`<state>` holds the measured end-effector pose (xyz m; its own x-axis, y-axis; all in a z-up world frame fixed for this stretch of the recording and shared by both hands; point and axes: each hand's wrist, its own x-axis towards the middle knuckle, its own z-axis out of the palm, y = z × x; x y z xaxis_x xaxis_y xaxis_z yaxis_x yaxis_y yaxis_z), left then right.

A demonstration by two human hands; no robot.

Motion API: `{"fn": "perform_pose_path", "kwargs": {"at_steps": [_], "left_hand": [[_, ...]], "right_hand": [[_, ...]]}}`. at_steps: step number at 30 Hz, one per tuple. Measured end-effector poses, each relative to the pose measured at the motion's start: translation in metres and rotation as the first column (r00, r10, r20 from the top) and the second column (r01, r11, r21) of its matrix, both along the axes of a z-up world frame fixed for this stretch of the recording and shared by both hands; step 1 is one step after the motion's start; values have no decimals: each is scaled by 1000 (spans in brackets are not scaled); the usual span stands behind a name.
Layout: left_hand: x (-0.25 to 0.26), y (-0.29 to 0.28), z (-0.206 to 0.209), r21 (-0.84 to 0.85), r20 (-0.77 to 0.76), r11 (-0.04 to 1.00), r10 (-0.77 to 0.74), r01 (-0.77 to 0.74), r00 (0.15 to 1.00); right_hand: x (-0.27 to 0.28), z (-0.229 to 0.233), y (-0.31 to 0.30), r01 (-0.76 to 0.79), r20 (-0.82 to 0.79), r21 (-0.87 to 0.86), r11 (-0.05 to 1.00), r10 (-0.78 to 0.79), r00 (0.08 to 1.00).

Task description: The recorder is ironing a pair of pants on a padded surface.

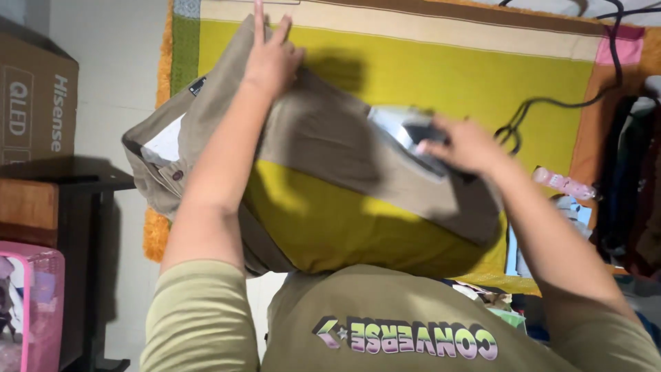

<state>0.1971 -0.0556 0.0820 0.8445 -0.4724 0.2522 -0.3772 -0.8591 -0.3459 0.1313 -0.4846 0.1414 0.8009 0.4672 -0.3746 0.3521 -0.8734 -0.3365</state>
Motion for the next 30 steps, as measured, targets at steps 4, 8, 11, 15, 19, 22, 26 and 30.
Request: {"fn": "perform_pose_path", "kwargs": {"at_steps": [4,8,11,15,19,22,26,30], "left_hand": [[29,19,7,23,-337,992,121,-121,934],[48,33,1,-32,-318,978,184,-205,930],[71,44,0,-96,-363,970,175,-224,915],[112,77,-22,-304,-546,814,276,-495,791],[119,94,-13,-173,-644,790,361,-588,674],[126,95,-36,-225,-840,831,99,-508,533],[119,98,-25,-180,-821,755,238,-630,519],[124,147,-12,-264,-639,496,553,-827,535]], "right_hand": [[-85,-27,54,-177,233,-86,980,193,953],[-43,-32,110,-104,389,-165,981,161,907],[14,-37,154,36,471,-88,995,10,882],[30,-27,184,229,339,-33,973,-205,918],[-12,-15,189,130,231,-114,985,-101,968],[0,-16,201,203,255,-157,967,-159,954],[23,-18,212,324,296,-178,929,-264,918],[1,-17,198,85,222,-214,973,-36,974]]}}
